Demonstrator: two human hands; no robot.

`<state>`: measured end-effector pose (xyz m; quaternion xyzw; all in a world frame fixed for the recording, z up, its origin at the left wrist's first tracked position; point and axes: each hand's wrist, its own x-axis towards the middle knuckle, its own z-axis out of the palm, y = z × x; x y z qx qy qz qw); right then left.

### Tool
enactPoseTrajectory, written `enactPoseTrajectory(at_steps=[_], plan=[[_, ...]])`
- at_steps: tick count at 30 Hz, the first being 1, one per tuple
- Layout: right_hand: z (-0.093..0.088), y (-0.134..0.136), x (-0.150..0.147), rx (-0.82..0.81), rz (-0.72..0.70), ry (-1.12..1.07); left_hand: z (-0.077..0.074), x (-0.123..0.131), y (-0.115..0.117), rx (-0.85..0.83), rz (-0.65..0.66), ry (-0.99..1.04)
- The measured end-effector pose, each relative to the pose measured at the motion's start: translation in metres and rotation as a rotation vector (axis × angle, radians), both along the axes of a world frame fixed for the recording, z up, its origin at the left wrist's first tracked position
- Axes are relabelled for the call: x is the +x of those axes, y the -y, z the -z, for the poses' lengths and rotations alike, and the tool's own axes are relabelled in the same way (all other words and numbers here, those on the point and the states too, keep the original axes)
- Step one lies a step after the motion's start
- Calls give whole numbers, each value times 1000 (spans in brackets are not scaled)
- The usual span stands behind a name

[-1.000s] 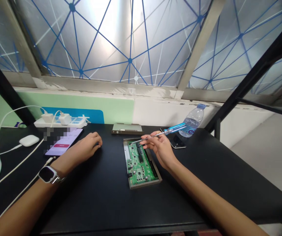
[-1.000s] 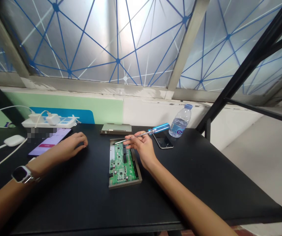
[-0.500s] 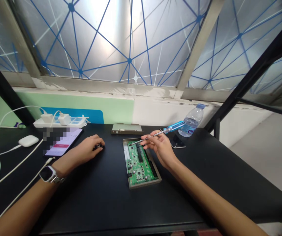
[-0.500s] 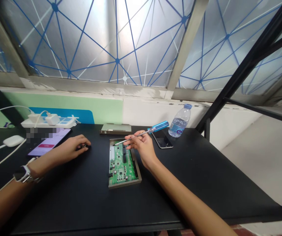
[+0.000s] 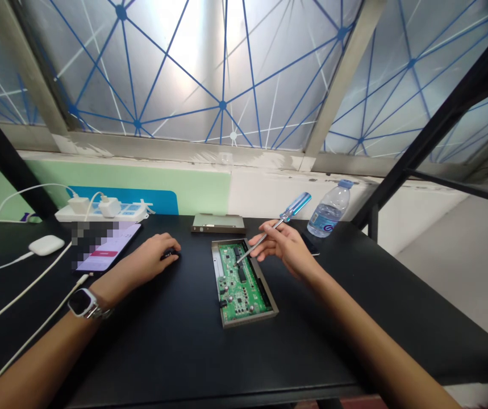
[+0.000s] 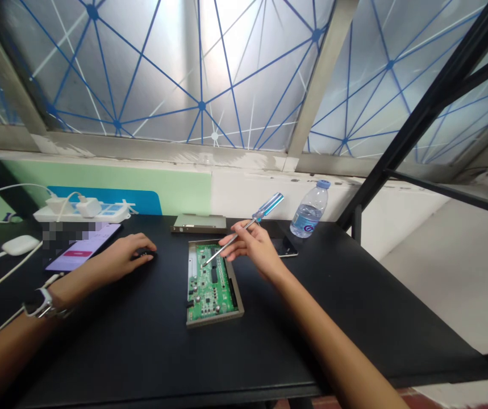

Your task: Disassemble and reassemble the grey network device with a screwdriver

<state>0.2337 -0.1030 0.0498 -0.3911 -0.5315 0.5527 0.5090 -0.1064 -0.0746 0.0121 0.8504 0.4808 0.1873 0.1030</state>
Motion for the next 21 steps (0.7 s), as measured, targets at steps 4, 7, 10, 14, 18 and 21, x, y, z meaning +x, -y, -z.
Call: enactPoseTrajectory(at_steps=[4, 7, 10, 14, 18, 21], plan=[[-7, -3, 14, 17, 88, 290, -7, 13, 11, 60, 49, 1], [-4, -4, 18, 96, 194, 617, -9, 28, 20, 94, 105, 23], [2, -5, 19, 158, 198, 924, -8, 46, 25, 117, 146, 42], [9, -6, 19, 143, 174, 1205, -7, 68, 22, 90, 154, 47], [17, -8, 17, 133, 182, 1325, -1, 87, 5, 92, 132, 83], [20, -8, 15, 130, 176, 1396, 7, 97, -12, 92, 139, 146]])
